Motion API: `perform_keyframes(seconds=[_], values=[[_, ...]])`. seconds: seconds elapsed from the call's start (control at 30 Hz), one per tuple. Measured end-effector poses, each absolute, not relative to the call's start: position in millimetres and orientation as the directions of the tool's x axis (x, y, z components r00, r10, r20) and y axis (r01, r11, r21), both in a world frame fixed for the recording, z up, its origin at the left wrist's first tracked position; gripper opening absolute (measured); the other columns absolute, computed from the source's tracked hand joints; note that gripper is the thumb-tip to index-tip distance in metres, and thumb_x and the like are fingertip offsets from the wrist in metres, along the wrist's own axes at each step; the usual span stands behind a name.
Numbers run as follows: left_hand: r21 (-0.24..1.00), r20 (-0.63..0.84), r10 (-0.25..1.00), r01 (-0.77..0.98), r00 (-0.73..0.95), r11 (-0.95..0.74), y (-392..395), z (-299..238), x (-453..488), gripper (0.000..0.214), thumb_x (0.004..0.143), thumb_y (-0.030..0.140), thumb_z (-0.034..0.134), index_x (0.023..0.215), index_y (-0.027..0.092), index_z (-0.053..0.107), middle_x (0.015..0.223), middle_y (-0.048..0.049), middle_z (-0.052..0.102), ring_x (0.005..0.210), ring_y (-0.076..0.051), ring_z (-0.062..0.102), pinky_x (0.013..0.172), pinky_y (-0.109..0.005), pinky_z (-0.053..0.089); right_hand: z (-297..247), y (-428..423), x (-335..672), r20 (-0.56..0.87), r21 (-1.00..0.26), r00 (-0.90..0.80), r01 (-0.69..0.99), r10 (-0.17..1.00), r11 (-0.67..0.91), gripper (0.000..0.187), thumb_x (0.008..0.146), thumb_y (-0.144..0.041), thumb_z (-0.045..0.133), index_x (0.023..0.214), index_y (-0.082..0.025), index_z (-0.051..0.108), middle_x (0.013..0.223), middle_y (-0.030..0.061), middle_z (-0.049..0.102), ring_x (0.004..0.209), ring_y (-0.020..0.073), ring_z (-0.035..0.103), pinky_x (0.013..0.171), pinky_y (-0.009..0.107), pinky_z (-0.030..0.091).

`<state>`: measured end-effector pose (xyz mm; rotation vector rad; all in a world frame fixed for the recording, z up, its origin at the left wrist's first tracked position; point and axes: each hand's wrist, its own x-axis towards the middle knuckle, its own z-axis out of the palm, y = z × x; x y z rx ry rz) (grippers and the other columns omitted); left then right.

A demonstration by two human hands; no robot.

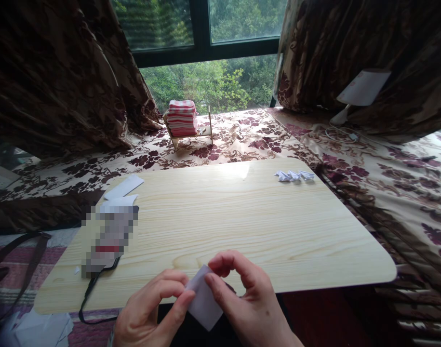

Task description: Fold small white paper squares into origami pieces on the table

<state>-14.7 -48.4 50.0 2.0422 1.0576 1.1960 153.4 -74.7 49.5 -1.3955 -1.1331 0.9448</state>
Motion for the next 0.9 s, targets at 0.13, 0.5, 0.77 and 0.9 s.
perform_keyframes(seconds=[0.13, 0.5, 0.77, 0.9], values=[[0.757, 0.461, 0.832, 0.352, 0.308, -0.55, -48.5, 51.1, -15.5, 0.013, 0.076, 0.008, 0.064, 0.077, 0.02, 0.061, 0.077, -0.0032, 0.069, 0.071, -0.015, 0.066, 0.066, -0.022, 0.055, 51.3, -73.8, 153.2, 0.025, -0.988, 0.226, 0.157, 0.974, -0.011, 0.012, 0.077, -0.032, 0.066, 0.083, -0.021, 0.067, 0.074, 0.0017, 0.063, 0.072, 0.0155, 0.061, 0.064, 0.023, 0.053], [0.734, 0.469, 0.819, 0.369, 0.332, -0.57, -47.6, 52.4, -16.2, 0.012, 0.077, 0.008, 0.064, 0.077, 0.019, 0.06, 0.077, -0.0027, 0.068, 0.07, -0.014, 0.066, 0.065, -0.021, 0.054, 48.6, -71.4, 158.1, 0.032, -0.984, 0.161, 0.176, 0.986, 0.003, 0.012, 0.078, -0.029, 0.065, 0.086, -0.021, 0.069, 0.075, 0.0023, 0.066, 0.07, 0.0153, 0.063, 0.061, 0.021, 0.054], [0.71, 0.485, 0.8, 0.374, 0.353, -0.596, -47.3, 52.6, -16.8, 0.015, 0.076, 0.005, 0.064, 0.079, 0.018, 0.059, 0.079, -0.0006, 0.067, 0.072, -0.011, 0.066, 0.068, -0.018, 0.052, 50.1, -71.0, 158.7, 0.007, -0.985, 0.113, 0.171, 0.994, -0.012, 0.012, 0.08, -0.029, 0.064, 0.089, -0.022, 0.068, 0.078, 0.0018, 0.066, 0.073, 0.0151, 0.062, 0.065, 0.021, 0.053], [0.681, 0.507, 0.778, 0.381, 0.372, -0.626, -46.8, 51.8, -17.1, 0.016, 0.075, 0.004, 0.065, 0.079, 0.018, 0.059, 0.079, -0.0013, 0.067, 0.073, -0.011, 0.065, 0.069, -0.018, 0.052, 52.7, -69.9, 158.4, 0.004, -0.984, 0.056, 0.176, 0.998, -0.006, 0.01, 0.082, -0.029, 0.061, 0.087, -0.022, 0.067, 0.076, 0.0004, 0.063, 0.073, 0.014, 0.06, 0.065, 0.02, 0.05]])
